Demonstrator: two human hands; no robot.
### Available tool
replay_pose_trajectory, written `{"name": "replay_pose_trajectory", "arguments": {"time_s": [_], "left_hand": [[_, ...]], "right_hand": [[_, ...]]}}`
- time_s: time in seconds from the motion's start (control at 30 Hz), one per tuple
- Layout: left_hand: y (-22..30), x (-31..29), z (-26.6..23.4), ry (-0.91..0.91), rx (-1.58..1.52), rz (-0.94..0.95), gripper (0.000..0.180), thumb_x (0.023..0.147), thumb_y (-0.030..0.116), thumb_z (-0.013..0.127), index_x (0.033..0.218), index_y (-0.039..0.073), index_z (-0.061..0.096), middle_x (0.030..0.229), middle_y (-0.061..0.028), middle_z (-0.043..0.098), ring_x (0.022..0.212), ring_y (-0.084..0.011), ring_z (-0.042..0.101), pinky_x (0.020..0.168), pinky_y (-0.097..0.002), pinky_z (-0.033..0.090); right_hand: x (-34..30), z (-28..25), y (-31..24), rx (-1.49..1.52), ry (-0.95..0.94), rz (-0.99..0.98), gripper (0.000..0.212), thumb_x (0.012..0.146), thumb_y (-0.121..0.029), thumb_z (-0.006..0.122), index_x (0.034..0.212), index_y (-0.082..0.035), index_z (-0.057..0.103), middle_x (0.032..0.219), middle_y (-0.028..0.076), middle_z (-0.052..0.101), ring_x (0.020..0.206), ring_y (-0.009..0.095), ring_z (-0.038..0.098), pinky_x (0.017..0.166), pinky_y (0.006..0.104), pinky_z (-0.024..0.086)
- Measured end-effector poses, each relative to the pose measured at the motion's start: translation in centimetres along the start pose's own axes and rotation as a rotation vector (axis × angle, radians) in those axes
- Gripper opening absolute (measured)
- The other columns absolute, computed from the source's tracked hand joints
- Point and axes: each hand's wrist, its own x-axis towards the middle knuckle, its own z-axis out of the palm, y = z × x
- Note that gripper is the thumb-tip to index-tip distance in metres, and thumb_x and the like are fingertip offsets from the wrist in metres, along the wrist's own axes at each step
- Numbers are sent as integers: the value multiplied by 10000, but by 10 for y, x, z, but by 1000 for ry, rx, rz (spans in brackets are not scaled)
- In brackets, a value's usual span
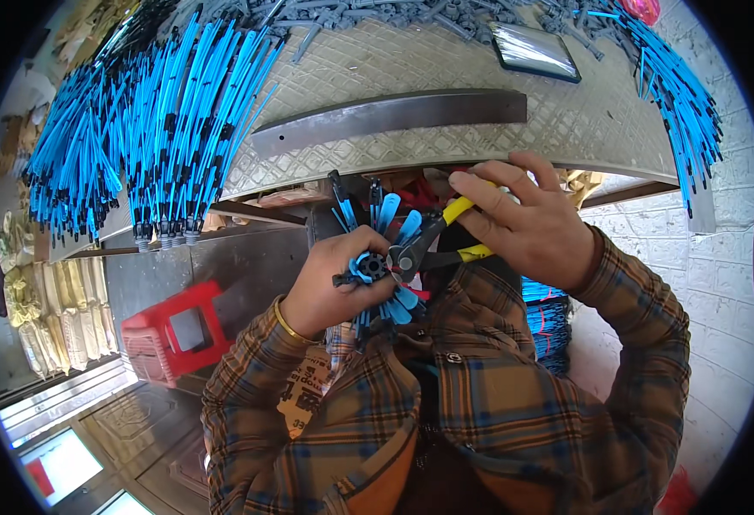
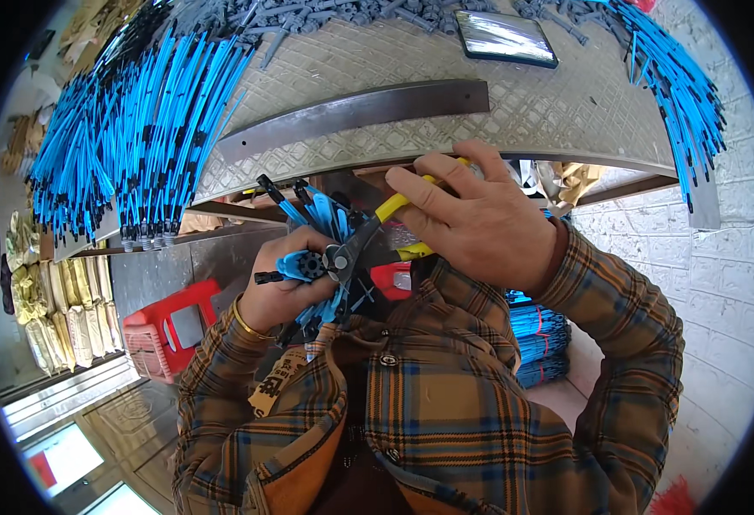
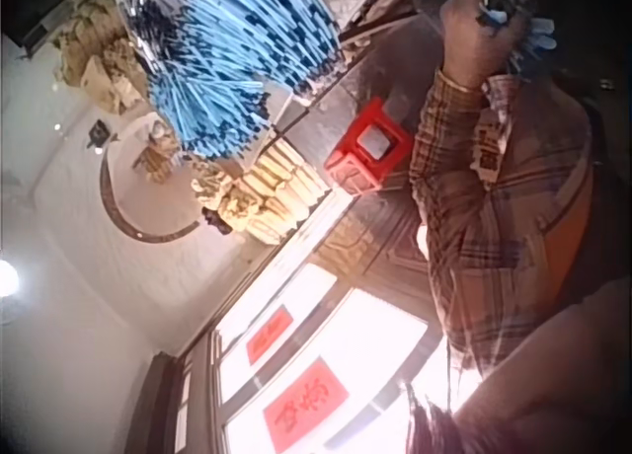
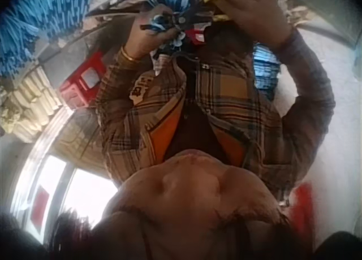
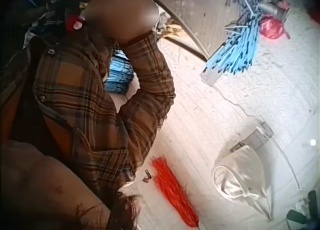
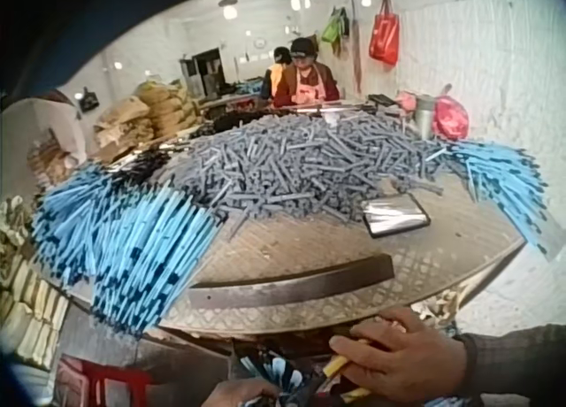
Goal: The person gathers umbrella ribs, threads a wire through the ends of the ribs, attaches a plastic hub to the assembly, and twists and trims the wire using pliers.
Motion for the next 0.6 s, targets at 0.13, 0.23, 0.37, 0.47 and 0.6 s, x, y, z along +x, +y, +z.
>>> {"name": "replay_pose_trajectory", "arguments": {"time_s": [0.13,0.23,0.37,0.47,0.6], "left_hand": [[0,-2,1,2,9,-47,231,689,113,710,853,50,560,738,-97,615,669,-246,629,610,-312,481],[0,-2,4,8,-2,-34,256,665,104,698,859,50,539,723,-108,587,663,-281,610,593,-334,475],[1,3,1,-60,-11,76,260,663,102,688,862,49,529,706,-118,572,652,-306,598,577,-350,468],[13,7,2,-168,-88,80,225,683,94,679,854,46,541,724,-110,596,666,-288,615,590,-338,475],[21,13,2,-341,-217,8,151,721,73,658,832,39,562,774,-89,648,710,-247,654,628,-307,497]], "right_hand": [[1,1,-1,2,-2,-15,253,688,-137,598,933,-80,626,1210,78,501,1049,251,494,895,450,369],[2,-2,0,16,-17,-39,248,681,-139,602,920,-78,627,1146,69,514,995,242,498,863,436,379],[2,-1,14,115,-51,-127,255,671,-155,616,912,-70,622,1064,47,520,942,233,494,833,426,387],[14,15,46,97,104,-307,251,665,-165,621,900,-78,616,1029,32,518,930,228,493,819,415,397],[24,34,63,141,231,-449,241,651,-175,638,879,-100,609,1005,24,516,912,233,494,793,399,410]]}}
